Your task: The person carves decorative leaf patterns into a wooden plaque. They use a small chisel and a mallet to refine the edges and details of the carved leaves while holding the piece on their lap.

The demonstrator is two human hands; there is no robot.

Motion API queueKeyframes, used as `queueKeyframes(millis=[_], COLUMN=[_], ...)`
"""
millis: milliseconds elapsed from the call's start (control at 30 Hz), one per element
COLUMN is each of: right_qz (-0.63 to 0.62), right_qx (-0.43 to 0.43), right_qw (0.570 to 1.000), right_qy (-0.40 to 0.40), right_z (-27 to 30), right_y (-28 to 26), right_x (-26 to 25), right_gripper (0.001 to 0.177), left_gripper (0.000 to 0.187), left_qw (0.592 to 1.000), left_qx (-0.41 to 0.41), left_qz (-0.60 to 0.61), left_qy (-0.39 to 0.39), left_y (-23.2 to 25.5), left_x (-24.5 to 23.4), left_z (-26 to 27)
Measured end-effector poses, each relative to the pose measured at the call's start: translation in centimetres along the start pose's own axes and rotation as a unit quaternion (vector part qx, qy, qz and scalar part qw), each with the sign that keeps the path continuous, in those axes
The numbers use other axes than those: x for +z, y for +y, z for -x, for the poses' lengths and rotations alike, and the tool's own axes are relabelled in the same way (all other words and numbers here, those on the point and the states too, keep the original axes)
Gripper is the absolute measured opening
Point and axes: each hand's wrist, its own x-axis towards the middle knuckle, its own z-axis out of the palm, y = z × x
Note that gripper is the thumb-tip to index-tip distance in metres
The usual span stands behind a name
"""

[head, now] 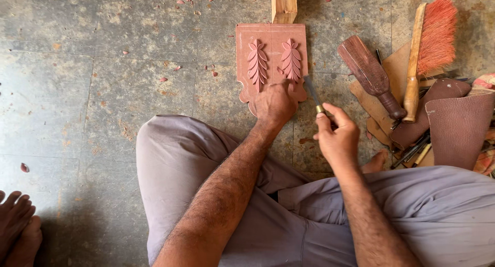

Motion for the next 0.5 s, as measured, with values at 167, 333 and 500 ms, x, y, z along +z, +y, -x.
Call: queueKeyframes(millis=[167,333,500], right_qz=[0.05,0.078,0.088], right_qx=[-0.054,-0.141,-0.11], right_qw=[0.997,0.986,0.99], right_qy=[0.027,0.046,0.03], right_z=[0.6,1.0,1.1], right_y=[0.8,1.4,0.3], right_x=[2.6,3.7,3.7], right_gripper=[0.028,0.029,0.03], left_gripper=[0.014,0.02,0.022], left_qw=[0.997,0.903,0.863], left_qx=[-0.058,-0.197,-0.216], left_qz=[0.05,0.304,0.398], left_qy=[-0.028,-0.232,-0.223], left_y=[-2.1,-3.3,-3.9], left_x=[1.5,2.9,4.2], left_z=[-1.7,-3.9,-4.3])
